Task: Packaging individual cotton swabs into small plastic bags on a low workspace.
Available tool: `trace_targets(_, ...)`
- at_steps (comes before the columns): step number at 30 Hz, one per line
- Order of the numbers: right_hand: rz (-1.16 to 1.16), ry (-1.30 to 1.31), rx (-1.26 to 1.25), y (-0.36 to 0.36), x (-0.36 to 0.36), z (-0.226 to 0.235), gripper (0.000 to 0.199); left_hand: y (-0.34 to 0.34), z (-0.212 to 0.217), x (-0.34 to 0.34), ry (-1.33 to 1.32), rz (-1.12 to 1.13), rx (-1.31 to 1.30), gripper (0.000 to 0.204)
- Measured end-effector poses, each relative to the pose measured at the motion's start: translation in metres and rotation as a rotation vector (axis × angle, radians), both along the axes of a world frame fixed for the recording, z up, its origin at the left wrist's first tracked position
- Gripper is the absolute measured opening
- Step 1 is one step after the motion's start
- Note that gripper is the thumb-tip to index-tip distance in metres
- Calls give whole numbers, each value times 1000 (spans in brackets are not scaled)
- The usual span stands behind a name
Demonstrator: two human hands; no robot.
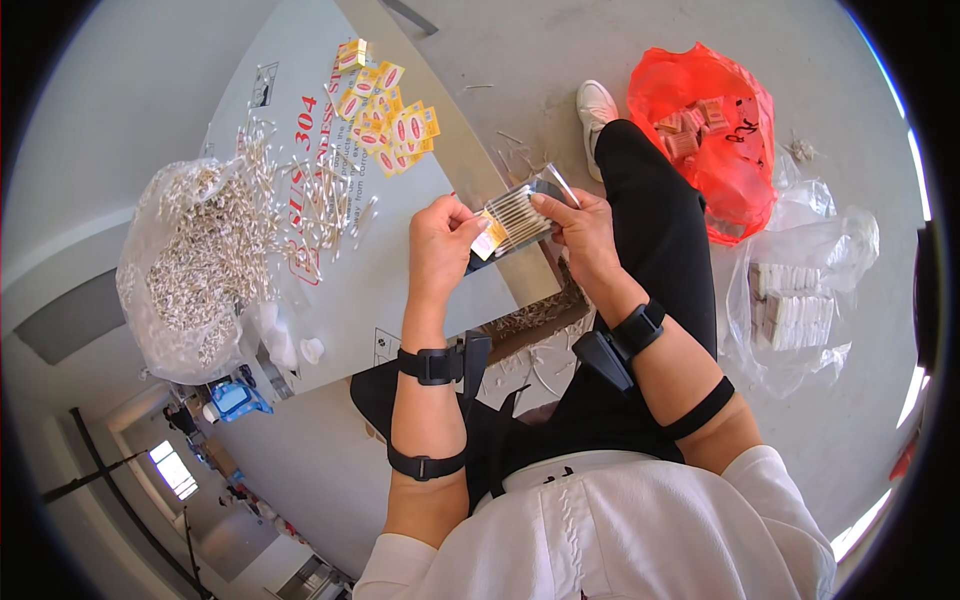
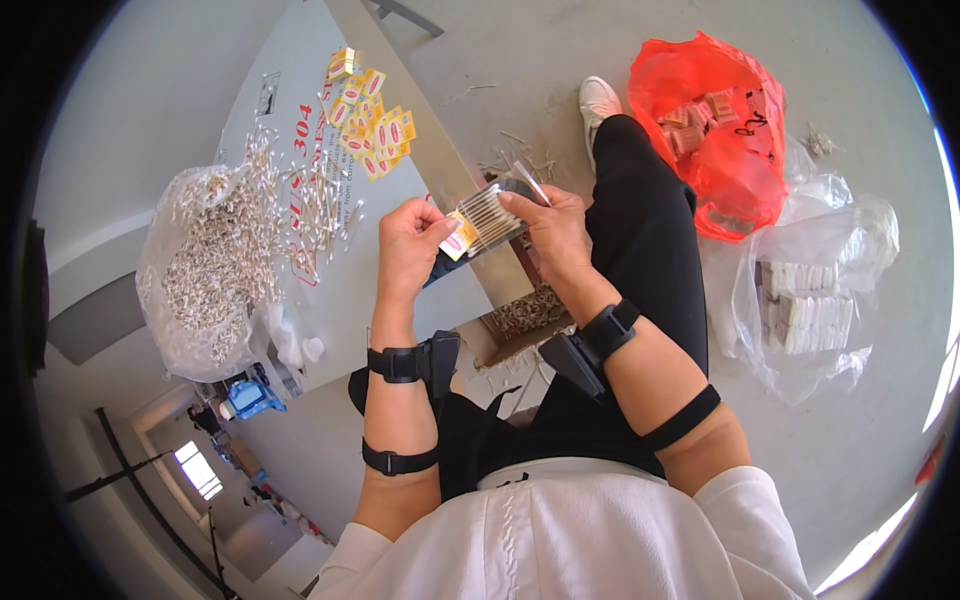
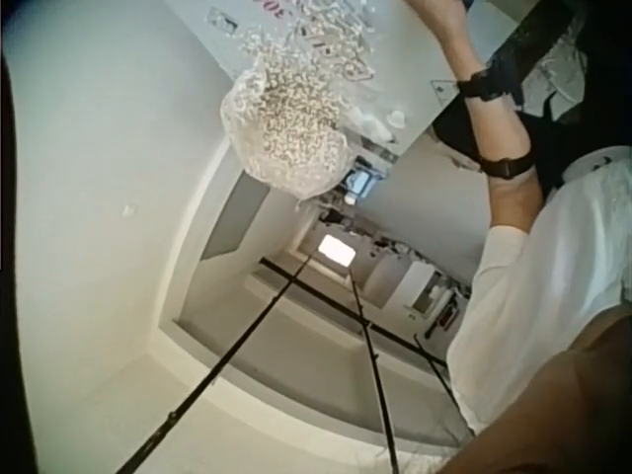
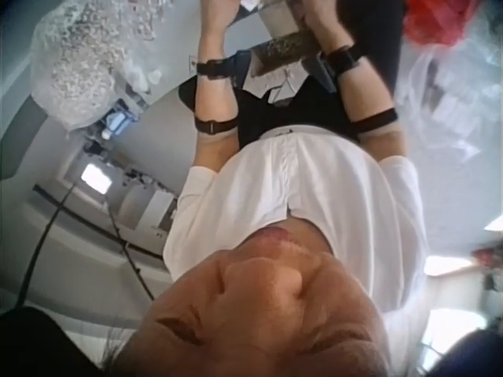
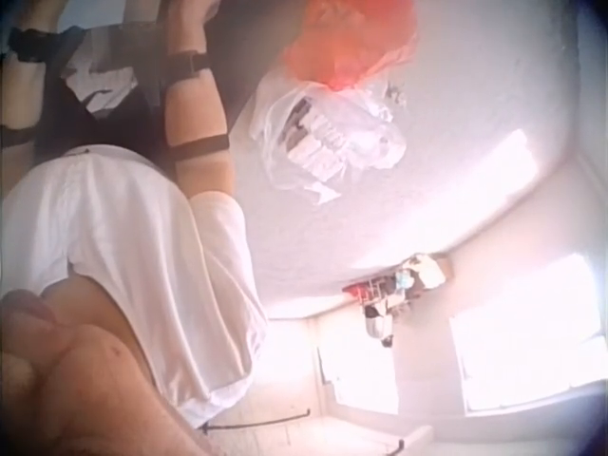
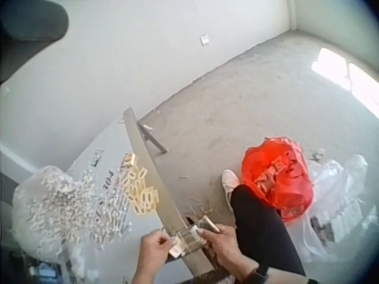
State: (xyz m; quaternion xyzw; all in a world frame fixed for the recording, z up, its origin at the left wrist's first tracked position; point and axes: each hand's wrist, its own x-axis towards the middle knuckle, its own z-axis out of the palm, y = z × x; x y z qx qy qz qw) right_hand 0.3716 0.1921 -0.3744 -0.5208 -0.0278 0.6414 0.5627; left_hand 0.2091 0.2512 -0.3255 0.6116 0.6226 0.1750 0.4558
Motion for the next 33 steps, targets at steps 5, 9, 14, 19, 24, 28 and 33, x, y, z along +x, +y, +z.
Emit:
trace_targets(5,4,6,7,0,0,0,10,1,0,5,53,-25,13,8)
trace_targets(9,-20,25,24,1,-1,3,9,1,7,2,94,42,-37,4)
trace_targets(14,53,-23,-5,0,1,-4,9,2,3,5,119,8,3,3)
trace_targets(19,15,-3,7,1,1,-1,9,4,6,11,189,-47,65,4)
trace_targets(24,21,2,16,0,2,-3,9,5,10,12,271,-99,77,6)
trace_targets(28,15,10,14,0,2,1,9,6,7,19,179,-8,-11,5)
trace_targets(33,16,6,11,1,2,7,9,4,-7,14,110,-3,68,10)
